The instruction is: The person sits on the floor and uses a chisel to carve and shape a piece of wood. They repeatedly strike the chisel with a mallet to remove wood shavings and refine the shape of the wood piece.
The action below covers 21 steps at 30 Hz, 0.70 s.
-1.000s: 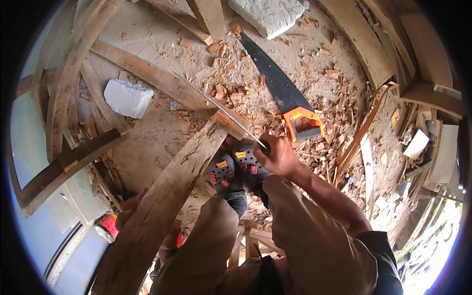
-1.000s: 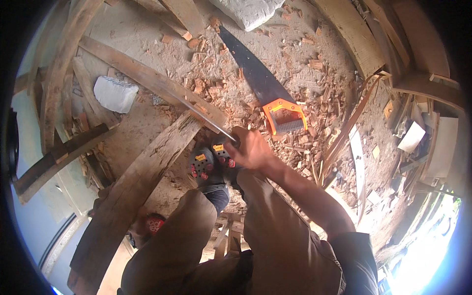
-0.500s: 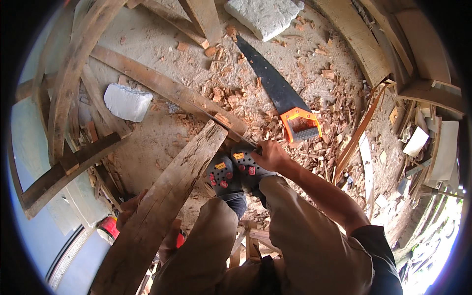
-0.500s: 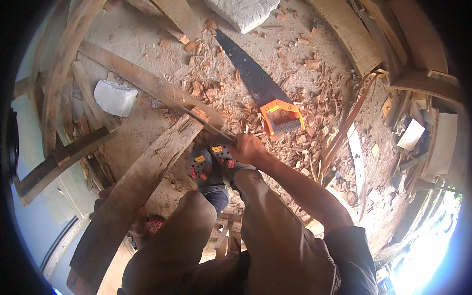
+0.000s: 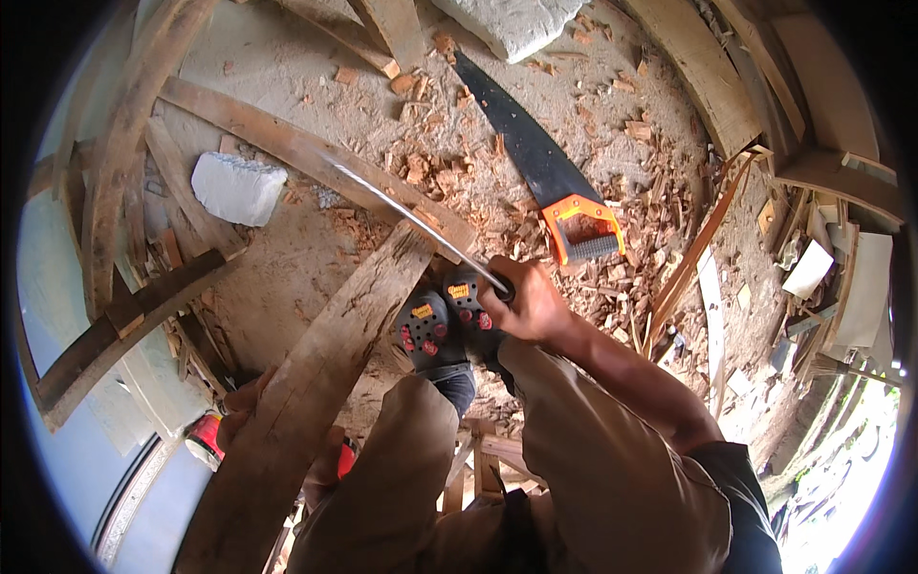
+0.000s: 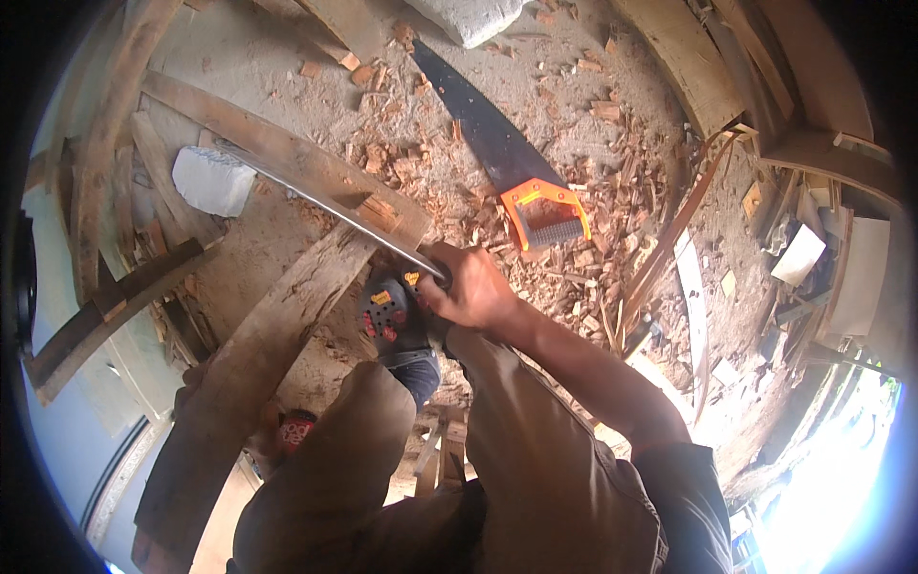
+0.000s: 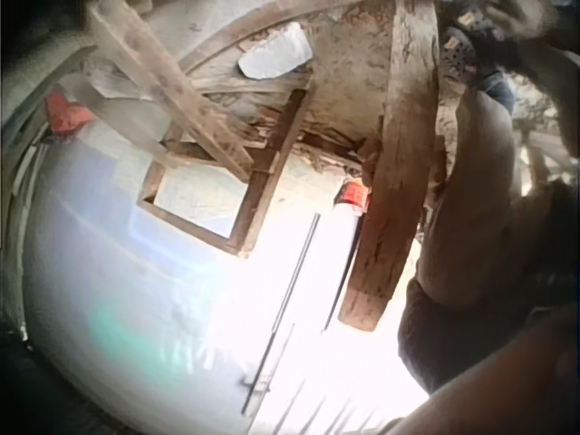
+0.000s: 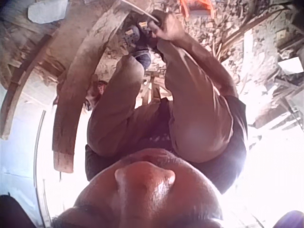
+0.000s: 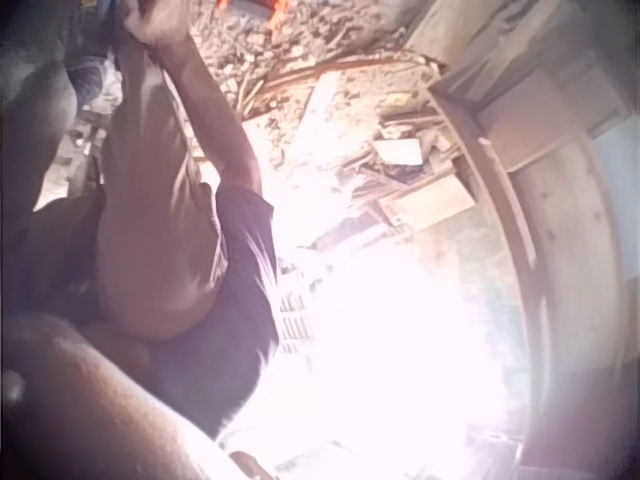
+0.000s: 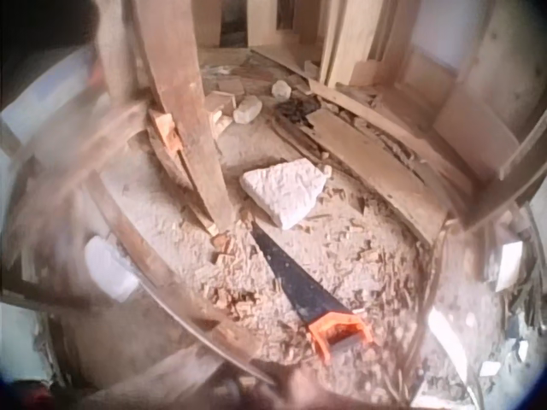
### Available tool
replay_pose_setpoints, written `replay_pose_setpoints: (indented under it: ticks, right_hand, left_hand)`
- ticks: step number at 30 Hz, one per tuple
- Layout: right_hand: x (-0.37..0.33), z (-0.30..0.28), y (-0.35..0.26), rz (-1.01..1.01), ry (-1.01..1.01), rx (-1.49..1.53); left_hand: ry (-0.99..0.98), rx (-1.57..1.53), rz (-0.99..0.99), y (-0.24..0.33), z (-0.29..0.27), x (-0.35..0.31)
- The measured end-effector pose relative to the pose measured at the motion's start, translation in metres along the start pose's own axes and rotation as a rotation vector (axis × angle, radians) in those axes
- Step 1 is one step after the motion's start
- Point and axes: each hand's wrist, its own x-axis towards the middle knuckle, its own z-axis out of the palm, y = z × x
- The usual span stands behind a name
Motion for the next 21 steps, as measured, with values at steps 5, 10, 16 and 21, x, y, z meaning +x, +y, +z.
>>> replay_pose_setpoints:
  ticks: [5, 10, 16, 21]
  right_hand:
    - [0.004, 0.006, 0.009, 0.114, -0.028, -0.366]
    - [0.001, 0.006, 0.004, 0.09, -0.058, -0.089]
    - [-0.001, -0.002, -0.001, 0.214, -0.102, -0.209]
    - [-0.005, 0.002, 0.01, 0.224, -0.139, -0.26]
  left_hand:
    - [-0.003, 0.003, 0.022, -0.002, -0.002, 0.004]
    - [-0.034, 0.008, 0.037, -0.004, -0.005, 0.006]
    - [-0.045, 0.012, 0.057, -0.003, -0.01, 0.007]
    - [-0.059, 0.018, 0.056, -0.003, -0.011, 0.008]
